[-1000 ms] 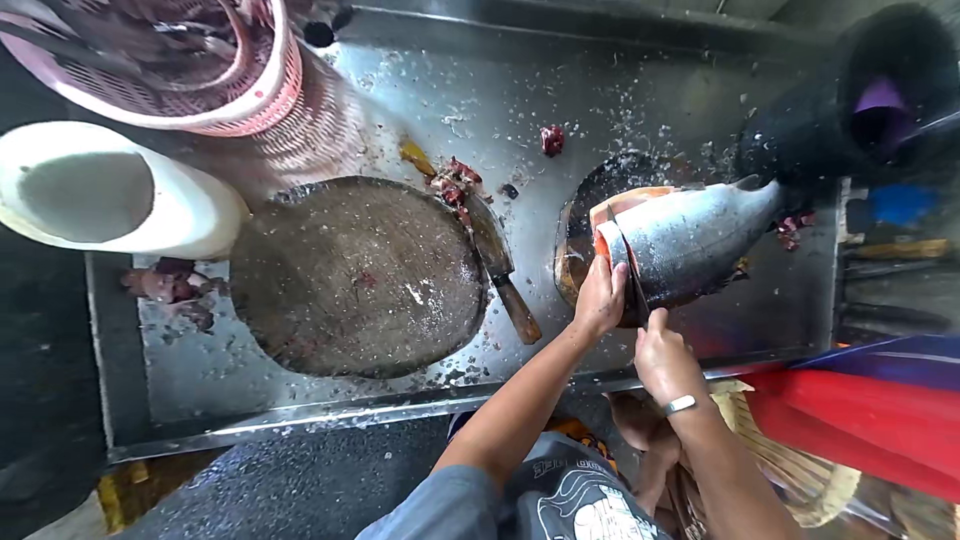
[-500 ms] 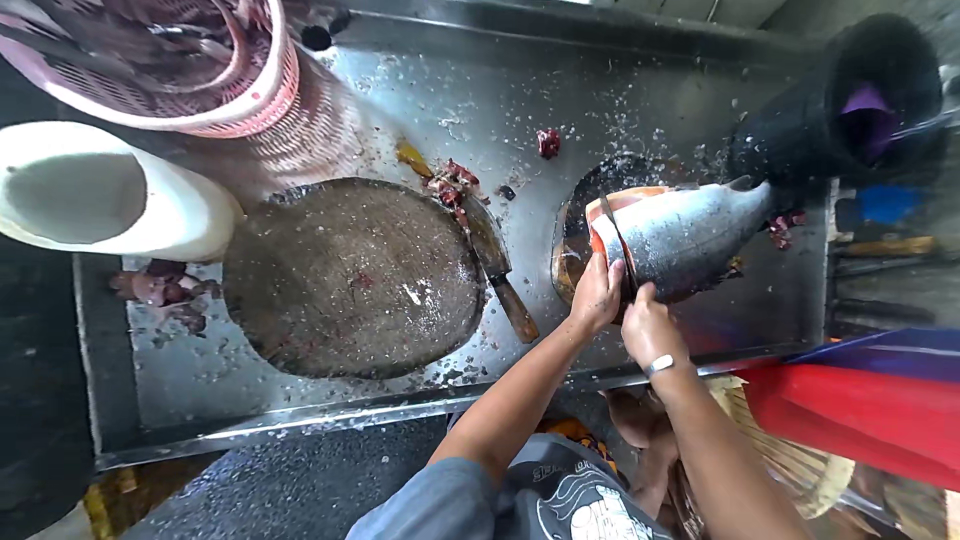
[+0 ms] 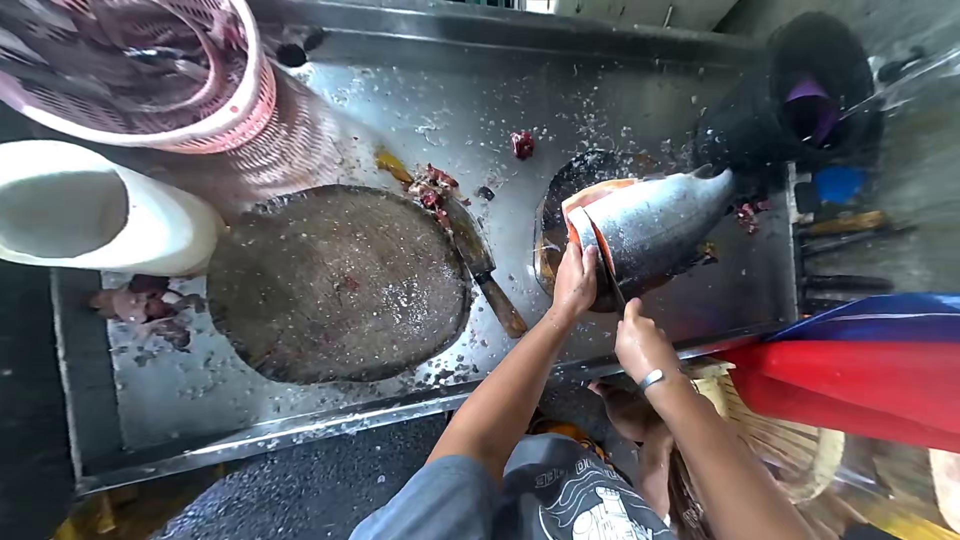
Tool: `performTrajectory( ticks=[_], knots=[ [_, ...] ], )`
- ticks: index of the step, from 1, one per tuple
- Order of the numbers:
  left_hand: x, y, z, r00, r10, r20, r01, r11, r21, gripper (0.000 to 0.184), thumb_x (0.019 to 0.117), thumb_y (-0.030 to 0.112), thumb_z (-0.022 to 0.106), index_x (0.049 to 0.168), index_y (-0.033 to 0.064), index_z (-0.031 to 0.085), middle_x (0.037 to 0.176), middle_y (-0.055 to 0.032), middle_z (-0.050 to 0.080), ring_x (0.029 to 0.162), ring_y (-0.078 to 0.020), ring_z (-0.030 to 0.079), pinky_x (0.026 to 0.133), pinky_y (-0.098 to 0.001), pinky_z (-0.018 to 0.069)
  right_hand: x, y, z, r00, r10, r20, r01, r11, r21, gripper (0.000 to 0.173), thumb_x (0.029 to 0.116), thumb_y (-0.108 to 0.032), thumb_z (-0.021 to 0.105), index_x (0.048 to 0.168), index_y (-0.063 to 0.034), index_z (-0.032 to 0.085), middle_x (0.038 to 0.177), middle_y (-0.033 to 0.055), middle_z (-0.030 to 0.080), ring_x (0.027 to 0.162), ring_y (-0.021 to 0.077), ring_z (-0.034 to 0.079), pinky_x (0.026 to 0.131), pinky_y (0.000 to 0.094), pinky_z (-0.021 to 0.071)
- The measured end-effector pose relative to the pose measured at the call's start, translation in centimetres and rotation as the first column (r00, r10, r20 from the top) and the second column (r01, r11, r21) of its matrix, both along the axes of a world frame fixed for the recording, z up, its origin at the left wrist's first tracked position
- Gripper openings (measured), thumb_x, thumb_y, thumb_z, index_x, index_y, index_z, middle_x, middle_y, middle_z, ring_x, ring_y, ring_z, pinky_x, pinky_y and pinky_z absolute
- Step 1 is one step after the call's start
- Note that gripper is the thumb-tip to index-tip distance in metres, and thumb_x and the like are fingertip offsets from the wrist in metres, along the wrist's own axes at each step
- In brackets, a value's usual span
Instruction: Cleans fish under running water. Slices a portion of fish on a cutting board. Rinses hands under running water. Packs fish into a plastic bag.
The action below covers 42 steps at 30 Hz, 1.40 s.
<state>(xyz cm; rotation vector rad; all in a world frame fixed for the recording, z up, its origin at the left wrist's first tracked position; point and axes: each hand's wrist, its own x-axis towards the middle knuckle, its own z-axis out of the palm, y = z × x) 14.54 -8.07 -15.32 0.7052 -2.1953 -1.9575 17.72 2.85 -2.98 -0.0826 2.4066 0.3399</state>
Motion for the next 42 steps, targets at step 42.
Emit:
performTrajectory(
  ticks=[42],
  knots=[
    [5.9, -11.2, -1.1, 0.995, 0.005, 0.095, -0.018, 0.991, 0.133, 0.043, 0.0944, 0.027, 0.066, 0.132, 0.0068, 0.059, 0.11, -0.014, 0.072, 0.103, -0.024, 0.071, 0.093, -0.0507, 0.0568, -5.8, -9.7, 2.8, 0.994, -0.106, 0.0, 0.105, 0.989, -0.106, 0.055, 0.0991, -0.013, 0.055, 0.149, 0.0012, 0.037, 0.128, 0.0257, 0.063, 0.112, 0.0364, 0.068, 0.09, 0.0529, 0.0568]
  ],
)
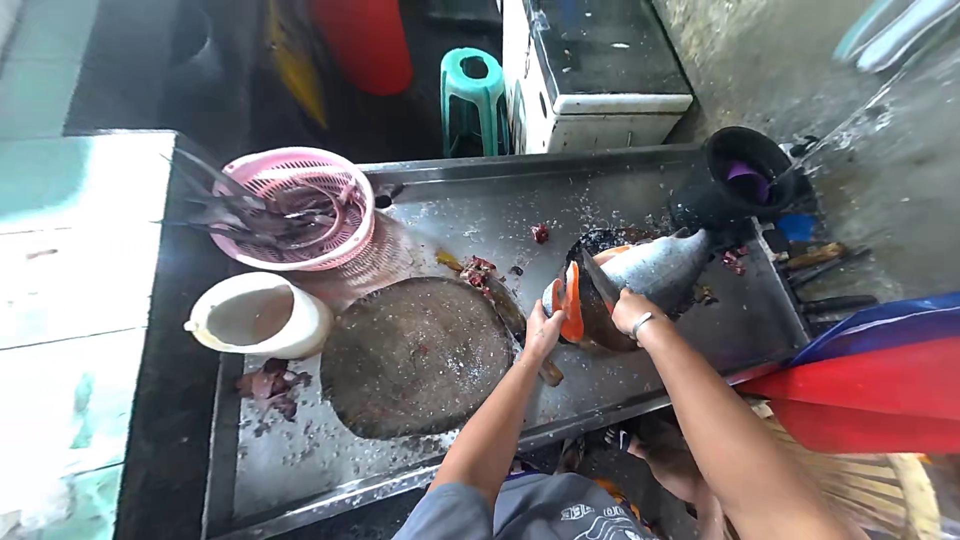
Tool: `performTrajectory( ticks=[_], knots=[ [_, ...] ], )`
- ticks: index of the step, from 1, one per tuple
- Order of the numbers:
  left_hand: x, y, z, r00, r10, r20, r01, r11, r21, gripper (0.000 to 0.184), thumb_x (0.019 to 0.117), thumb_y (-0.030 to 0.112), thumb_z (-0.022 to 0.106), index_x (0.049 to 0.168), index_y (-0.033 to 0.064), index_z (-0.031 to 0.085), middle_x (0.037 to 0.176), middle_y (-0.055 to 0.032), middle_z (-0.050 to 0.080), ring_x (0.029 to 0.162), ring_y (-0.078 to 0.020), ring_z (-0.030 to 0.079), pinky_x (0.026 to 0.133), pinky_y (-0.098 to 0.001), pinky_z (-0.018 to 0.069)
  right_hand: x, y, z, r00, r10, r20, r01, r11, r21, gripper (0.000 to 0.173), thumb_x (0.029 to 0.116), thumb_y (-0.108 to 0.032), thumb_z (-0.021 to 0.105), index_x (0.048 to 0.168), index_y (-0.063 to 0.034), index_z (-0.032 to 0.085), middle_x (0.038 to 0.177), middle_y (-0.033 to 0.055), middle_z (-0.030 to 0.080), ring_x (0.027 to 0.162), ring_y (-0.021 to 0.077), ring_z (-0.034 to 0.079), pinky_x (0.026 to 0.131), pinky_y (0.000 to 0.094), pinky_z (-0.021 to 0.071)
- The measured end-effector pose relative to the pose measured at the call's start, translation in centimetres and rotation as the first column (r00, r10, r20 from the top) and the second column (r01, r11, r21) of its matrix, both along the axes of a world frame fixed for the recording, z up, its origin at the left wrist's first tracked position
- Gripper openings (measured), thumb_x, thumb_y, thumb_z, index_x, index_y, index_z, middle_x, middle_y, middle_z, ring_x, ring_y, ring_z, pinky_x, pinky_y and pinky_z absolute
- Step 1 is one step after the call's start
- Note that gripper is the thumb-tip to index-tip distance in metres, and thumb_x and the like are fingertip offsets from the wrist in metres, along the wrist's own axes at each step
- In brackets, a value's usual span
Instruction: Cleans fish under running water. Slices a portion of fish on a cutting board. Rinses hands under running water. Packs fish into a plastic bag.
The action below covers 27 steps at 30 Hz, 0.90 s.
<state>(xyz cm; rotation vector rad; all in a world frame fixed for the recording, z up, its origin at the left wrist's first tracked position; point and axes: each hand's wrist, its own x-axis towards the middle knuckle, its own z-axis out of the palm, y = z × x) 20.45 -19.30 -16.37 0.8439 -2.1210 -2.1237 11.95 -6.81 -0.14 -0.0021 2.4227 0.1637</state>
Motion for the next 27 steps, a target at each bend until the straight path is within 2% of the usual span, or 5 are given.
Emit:
performTrajectory(
  ticks=[7, 10, 16, 22, 27],
  knots=[
    [6.0, -8.7, 0.2, 0.97, 0.1, -0.223, 0.013, 0.89, 0.457, 0.039, 0.0966, 0.012, 0.055, 0.133, -0.002, 0.055, 0.109, -0.0179, 0.071, 0.097, -0.0261, 0.071, 0.088, -0.0458, 0.06, 5.0, 5.6, -1.7, 0.984, -0.176, 0.027, 0.177, 0.943, -0.282, 0.048, 0.1089, -0.034, 0.046, 0.15, -0.009, 0.042, 0.106, 0.0259, 0.066, 0.077, 0.0366, 0.069, 0.069, 0.0551, 0.0585],
    [11.2, -15.4, 0.0, 0.996, 0.007, -0.085, 0.022, 0.942, 0.335, 0.04, 0.1002, 0.015, 0.055, 0.138, 0.001, 0.054, 0.114, -0.0159, 0.071, 0.1, -0.0245, 0.071, 0.09, -0.0458, 0.0599, 9.7, 9.6, -3.7, 0.982, -0.183, 0.049, 0.184, 0.855, -0.485, 0.051, 0.108, -0.034, 0.052, 0.151, -0.0084, 0.042, 0.093, 0.0237, 0.066, 0.062, 0.0339, 0.065, 0.061, 0.0547, 0.0585],
    [16.7, -21.3, 3.6, 0.913, 0.089, 0.399, 0.157, 0.825, -0.543, 0.064, 0.096, 0.049, 0.062, 0.148, 0.0138, 0.051, 0.133, -0.0165, 0.065, 0.123, -0.036, 0.063, 0.103, -0.0643, 0.0489, 15.5, 10.4, -10.4, 0.98, -0.173, -0.097, 0.069, 0.754, -0.653, 0.055, 0.0953, -0.022, 0.071, 0.145, -0.0072, 0.055, 0.133, 0.0193, 0.066, 0.123, 0.0344, 0.065, 0.107, 0.0567, 0.0505],
    [16.8, -16.0, 4.0, 0.962, 0.157, 0.224, -0.001, 0.82, -0.573, 0.06, 0.0967, 0.043, 0.065, 0.142, 0.0055, 0.055, 0.129, -0.0178, 0.066, 0.12, -0.0327, 0.063, 0.104, -0.055, 0.0503, 14.6, 5.8, -17.0, 1.0, -0.004, 0.003, 0.005, 0.788, -0.616, 0.077, 0.0852, 0.006, 0.06, 0.157, -0.0149, 0.041, 0.148, 0.0202, 0.054, 0.136, 0.0356, 0.053, 0.114, 0.0518, 0.0457],
    [14.3, -8.2, 4.1, 0.985, 0.126, 0.114, -0.054, 0.869, -0.491, 0.055, 0.0957, 0.033, 0.07, 0.139, 0.003, 0.056, 0.125, -0.0178, 0.067, 0.112, -0.029, 0.067, 0.097, -0.0507, 0.0555, 13.8, 6.6, -16.1, 0.998, 0.057, -0.004, -0.044, 0.716, -0.697, 0.065, 0.0923, -0.014, 0.068, 0.154, -0.0168, 0.049, 0.154, 0.0206, 0.046, 0.14, 0.0367, 0.048, 0.115, 0.0508, 0.0439]
  ],
)
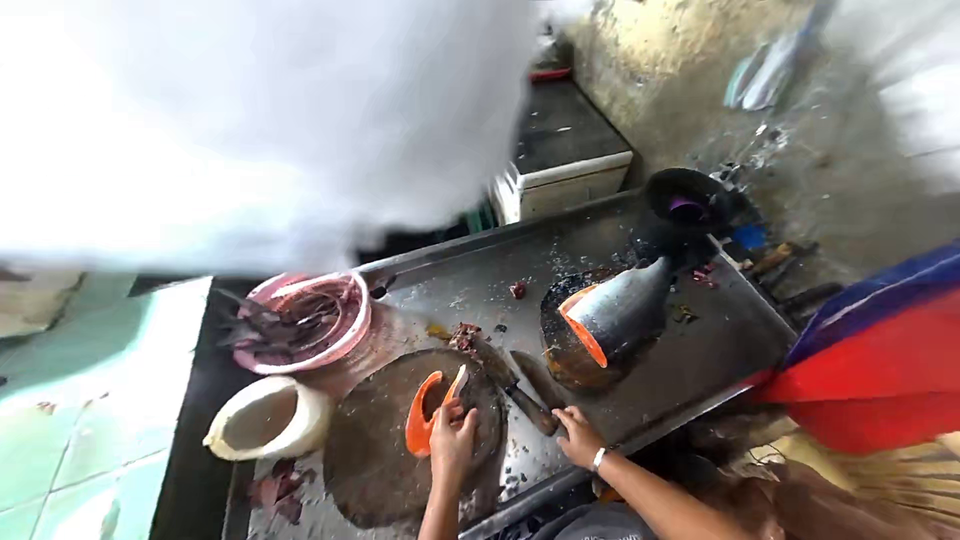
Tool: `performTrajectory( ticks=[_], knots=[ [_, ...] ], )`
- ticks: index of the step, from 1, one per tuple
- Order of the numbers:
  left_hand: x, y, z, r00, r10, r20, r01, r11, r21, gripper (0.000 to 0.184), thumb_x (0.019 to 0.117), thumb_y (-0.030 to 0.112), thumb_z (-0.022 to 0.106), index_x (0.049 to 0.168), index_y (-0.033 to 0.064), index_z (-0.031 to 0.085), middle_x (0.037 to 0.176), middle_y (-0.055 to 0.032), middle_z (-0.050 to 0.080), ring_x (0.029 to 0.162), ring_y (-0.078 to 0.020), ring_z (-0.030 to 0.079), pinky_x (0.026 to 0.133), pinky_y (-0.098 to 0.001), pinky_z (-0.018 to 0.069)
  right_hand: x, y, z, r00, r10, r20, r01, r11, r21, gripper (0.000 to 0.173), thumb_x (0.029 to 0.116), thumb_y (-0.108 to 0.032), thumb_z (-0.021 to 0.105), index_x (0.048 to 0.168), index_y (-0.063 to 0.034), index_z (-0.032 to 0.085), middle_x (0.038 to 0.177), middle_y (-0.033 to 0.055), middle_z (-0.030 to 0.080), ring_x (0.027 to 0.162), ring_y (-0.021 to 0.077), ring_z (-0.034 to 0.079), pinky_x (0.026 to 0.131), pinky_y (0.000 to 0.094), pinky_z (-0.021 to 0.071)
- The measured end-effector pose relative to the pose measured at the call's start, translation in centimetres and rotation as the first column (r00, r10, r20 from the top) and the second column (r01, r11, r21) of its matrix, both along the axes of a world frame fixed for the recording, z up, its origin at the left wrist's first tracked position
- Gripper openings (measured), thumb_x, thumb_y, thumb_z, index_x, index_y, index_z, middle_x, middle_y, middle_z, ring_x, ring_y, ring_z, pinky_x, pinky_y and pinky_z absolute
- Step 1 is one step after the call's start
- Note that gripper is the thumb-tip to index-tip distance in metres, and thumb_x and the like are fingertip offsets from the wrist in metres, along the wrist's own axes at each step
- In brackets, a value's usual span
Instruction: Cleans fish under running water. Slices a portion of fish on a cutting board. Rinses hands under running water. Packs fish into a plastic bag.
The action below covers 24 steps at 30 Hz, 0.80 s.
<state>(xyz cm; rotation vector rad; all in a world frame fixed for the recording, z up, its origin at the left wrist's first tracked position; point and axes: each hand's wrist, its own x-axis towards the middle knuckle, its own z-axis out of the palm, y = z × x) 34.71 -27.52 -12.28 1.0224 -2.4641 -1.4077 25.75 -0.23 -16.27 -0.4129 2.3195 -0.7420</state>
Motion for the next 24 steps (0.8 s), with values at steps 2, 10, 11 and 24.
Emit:
performTrajectory(
  ticks=[2, 10, 11, 24],
  knots=[
    [-1.6, 2.0, 0.0, 0.998, 0.028, -0.053, -0.025, 0.998, 0.059, 0.052, 0.096, 0.03, 0.07, 0.139, 0.0028, 0.056, 0.124, -0.0176, 0.067, 0.109, -0.0276, 0.068, 0.093, -0.0496, 0.0572, -2.0, 2.0, 2.3, 0.987, 0.014, -0.158, -0.038, 0.989, -0.146, 0.053, 0.0931, -0.016, 0.066, 0.146, -0.0154, 0.058, 0.153, 0.0173, 0.048, 0.14, 0.0305, 0.049, 0.117, 0.0447, 0.0432],
    [-14.5, 9.1, 4.5, 0.968, 0.126, -0.217, -0.075, 0.97, 0.229, 0.049, 0.0979, 0.023, 0.065, 0.142, 0.0052, 0.052, 0.12, -0.0159, 0.066, 0.093, -0.0238, 0.07, 0.074, -0.0431, 0.0621, -32.9, 15.0, 12.3, 0.689, -0.417, -0.593, 0.315, 0.909, -0.274, 0.047, 0.096, -0.025, 0.062, 0.14, -0.007, 0.061, 0.141, 0.0194, 0.061, 0.133, 0.0332, 0.057, 0.115, 0.0476, 0.0443],
    [-16.8, 10.7, 5.7, 0.969, 0.103, -0.224, -0.054, 0.975, 0.214, 0.048, 0.0988, 0.023, 0.064, 0.142, 0.0052, 0.052, 0.121, -0.0158, 0.066, 0.094, -0.0236, 0.07, 0.075, -0.0429, 0.0616, -37.0, 16.3, 14.1, 0.7, -0.469, -0.538, 0.367, 0.883, -0.292, 0.045, 0.0969, -0.021, 0.063, 0.139, -0.0054, 0.061, 0.142, 0.0207, 0.059, 0.133, 0.0353, 0.056, 0.114, 0.05, 0.0444],
    [-53.9, 30.3, 6.9, 0.946, -0.322, -0.032, 0.317, 0.906, 0.279, 0.038, 0.1024, 0.02, 0.059, 0.137, 0.0035, 0.059, 0.119, -0.0173, 0.07, 0.1, -0.0266, 0.071, 0.087, -0.0469, 0.0588, -58.5, 17.1, 12.9, 0.962, -0.273, -0.021, 0.253, 0.916, -0.312, 0.032, 0.0977, -0.016, 0.062, 0.121, 0.0056, 0.067, 0.119, 0.0233, 0.07, 0.109, 0.0337, 0.069, 0.099, 0.0525, 0.054]
  ],
)
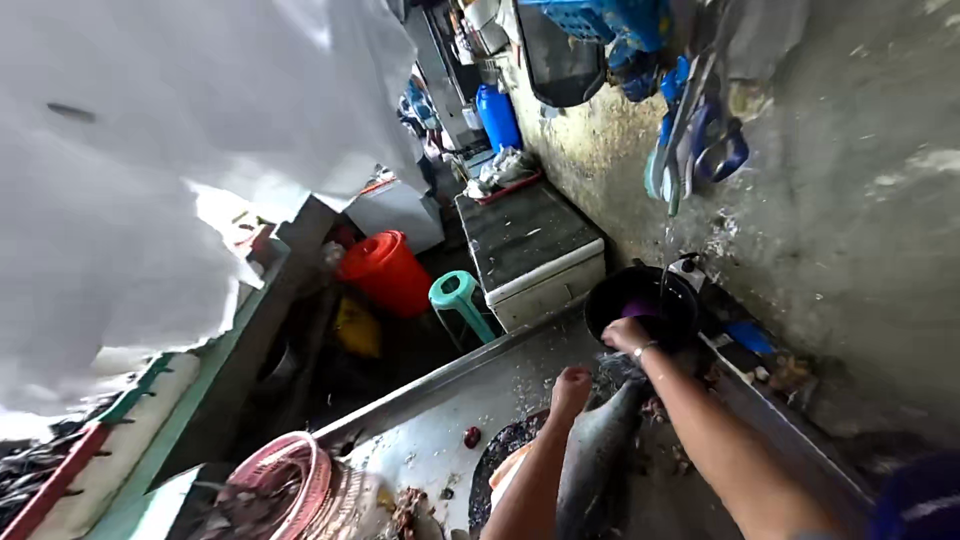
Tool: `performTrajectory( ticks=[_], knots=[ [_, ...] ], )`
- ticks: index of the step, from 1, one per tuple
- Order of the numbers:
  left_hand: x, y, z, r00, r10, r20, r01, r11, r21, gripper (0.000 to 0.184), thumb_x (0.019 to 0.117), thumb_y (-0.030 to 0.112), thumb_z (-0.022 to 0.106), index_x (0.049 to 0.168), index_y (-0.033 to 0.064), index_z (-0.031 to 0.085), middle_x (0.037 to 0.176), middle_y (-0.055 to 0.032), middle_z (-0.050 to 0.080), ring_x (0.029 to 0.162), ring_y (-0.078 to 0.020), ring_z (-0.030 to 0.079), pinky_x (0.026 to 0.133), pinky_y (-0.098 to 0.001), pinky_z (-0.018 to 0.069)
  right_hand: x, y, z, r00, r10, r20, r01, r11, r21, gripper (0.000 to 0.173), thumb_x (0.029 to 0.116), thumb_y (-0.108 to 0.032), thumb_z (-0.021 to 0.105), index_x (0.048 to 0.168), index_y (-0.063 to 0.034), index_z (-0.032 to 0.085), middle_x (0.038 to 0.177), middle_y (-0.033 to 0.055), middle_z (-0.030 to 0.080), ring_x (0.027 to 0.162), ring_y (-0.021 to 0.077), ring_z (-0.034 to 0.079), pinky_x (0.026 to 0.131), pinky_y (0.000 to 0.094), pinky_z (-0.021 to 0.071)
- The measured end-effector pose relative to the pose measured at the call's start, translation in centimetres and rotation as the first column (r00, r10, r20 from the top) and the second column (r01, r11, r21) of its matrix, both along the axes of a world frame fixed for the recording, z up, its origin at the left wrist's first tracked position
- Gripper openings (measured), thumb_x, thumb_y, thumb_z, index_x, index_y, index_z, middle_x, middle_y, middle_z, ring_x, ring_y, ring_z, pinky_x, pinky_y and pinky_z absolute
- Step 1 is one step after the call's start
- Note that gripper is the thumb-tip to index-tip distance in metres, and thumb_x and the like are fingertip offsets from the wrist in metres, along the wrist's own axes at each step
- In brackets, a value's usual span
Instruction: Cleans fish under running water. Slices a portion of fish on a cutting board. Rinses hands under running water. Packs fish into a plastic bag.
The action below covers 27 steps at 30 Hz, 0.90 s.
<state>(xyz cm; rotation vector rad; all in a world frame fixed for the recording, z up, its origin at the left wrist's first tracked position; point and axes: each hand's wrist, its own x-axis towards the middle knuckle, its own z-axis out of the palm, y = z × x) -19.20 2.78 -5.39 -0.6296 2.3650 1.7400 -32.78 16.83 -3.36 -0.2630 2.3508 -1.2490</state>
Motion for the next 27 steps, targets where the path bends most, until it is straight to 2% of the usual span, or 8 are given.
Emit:
performTrajectory(
  ticks=[6, 10, 12, 14, 16, 21, 23, 27],
  knots=[
    [-6.4, 0.1, 1.8, 0.982, 0.178, -0.067, -0.174, 0.983, 0.058, 0.028, 0.1071, 0.019, 0.052, 0.122, 0.0013, 0.067, 0.096, -0.0114, 0.071, 0.074, -0.0172, 0.066, 0.07, -0.0364, 0.0578, 3.0, 2.1, 14.5, 0.862, -0.049, -0.504, -0.02, 0.991, -0.131, 0.022, 0.0996, -0.015, 0.062, 0.116, -0.0038, 0.072, 0.113, 0.0165, 0.073, 0.105, 0.0301, 0.071, 0.097, 0.0526, 0.0559],
    [-2.9, -5.0, 4.1, 0.978, 0.207, -0.023, -0.199, 0.896, -0.396, 0.063, 0.1106, 0.048, 0.034, 0.099, 0.0, 0.073, 0.096, -0.02, 0.071, 0.093, -0.0339, 0.068, 0.086, -0.0572, 0.0524, -5.9, 6.7, 23.0, 0.448, -0.435, -0.781, 0.359, 0.888, -0.288, 0.05, 0.0993, -0.026, 0.059, 0.141, 0.0011, 0.054, 0.138, 0.0227, 0.06, 0.132, 0.0337, 0.056, 0.113, 0.0508, 0.0431],
    [0.4, -8.2, 4.0, 0.996, 0.082, 0.021, -0.061, 0.871, -0.487, 0.049, 0.1101, 0.038, 0.037, 0.112, 0.0042, 0.072, 0.109, -0.0188, 0.072, 0.107, -0.0345, 0.068, 0.095, -0.0593, 0.0504, -16.4, 5.0, 21.5, -0.048, -0.505, -0.861, 0.423, 0.771, -0.476, 0.061, 0.0998, -0.037, 0.052, 0.15, -0.0028, 0.048, 0.146, 0.021, 0.056, 0.138, 0.0384, 0.051, 0.113, 0.0625, 0.0382],
    [4.5, -11.7, 3.1, 1.0, -0.025, -0.001, 0.022, 0.891, -0.454, 0.03, 0.1068, 0.016, 0.047, 0.127, 0.0052, 0.067, 0.118, -0.015, 0.071, 0.108, -0.0279, 0.07, 0.097, -0.0502, 0.0557, -14.0, 4.5, 24.9, 0.364, -0.281, -0.888, 0.394, 0.91, -0.127, 0.074, 0.0977, -0.02, 0.052, 0.165, -0.0107, 0.023, 0.171, 0.0122, 0.023, 0.157, 0.039, 0.019, 0.118, 0.0701, 0.0232],
    [9.7, -14.7, 2.2, 0.997, 0.042, -0.058, -0.062, 0.917, -0.395, 0.029, 0.106, 0.011, 0.048, 0.126, 0.0047, 0.067, 0.107, -0.0144, 0.073, 0.089, -0.0251, 0.073, 0.082, -0.0468, 0.0613, -6.7, 2.5, 27.3, 0.544, -0.034, -0.838, 0.282, 0.948, 0.145, 0.062, 0.0942, -0.001, 0.058, 0.155, -0.0059, 0.046, 0.17, 0.0121, 0.028, 0.156, 0.0428, 0.02, 0.117, 0.0711, 0.0276],
    [22.5, -21.7, -0.2, 0.951, 0.307, 0.02, -0.276, 0.879, -0.389, 0.088, 0.1079, 0.059, 0.008, 0.089, 0.0031, 0.074, 0.084, -0.0156, 0.072, 0.082, -0.0326, 0.068, 0.081, -0.0575, 0.0535, 7.5, -8.4, 15.3, 0.628, 0.321, -0.709, -0.068, 0.93, 0.362, 0.04, 0.0952, -0.029, 0.062, 0.133, -0.0159, 0.068, 0.147, 0.0201, 0.056, 0.142, 0.0514, 0.041, 0.107, 0.0822, 0.0274],
    [28.5, -24.6, -1.8, 0.93, 0.367, -0.015, -0.349, 0.872, -0.343, 0.072, 0.1116, 0.048, 0.018, 0.112, 0.003, 0.074, 0.089, -0.0173, 0.073, 0.083, -0.0322, 0.069, 0.081, -0.0545, 0.0554, 15.1, -13.4, 8.4, 0.657, 0.638, -0.402, -0.423, 0.753, 0.504, 0.052, 0.0873, -0.036, 0.076, 0.136, -0.0195, 0.069, 0.161, 0.0203, 0.042, 0.153, 0.0539, 0.018, 0.111, 0.088, 0.0063],
    [42.0, -29.7, -2.0, 0.878, 0.438, -0.194, -0.479, 0.812, -0.334, 0.041, 0.1044, 0.014, 0.051, 0.144, 0.0048, 0.056, 0.127, -0.0198, 0.068, 0.116, -0.0333, 0.067, 0.102, -0.0541, 0.0527, 29.1, -17.3, 2.4, 0.455, 0.826, -0.331, -0.665, 0.563, 0.49, 0.059, 0.0932, -0.043, 0.072, 0.148, -0.0267, 0.058, 0.17, 0.0094, 0.028, 0.159, 0.0385, 0.011, 0.123, 0.0716, 0.0115]
  ],
)
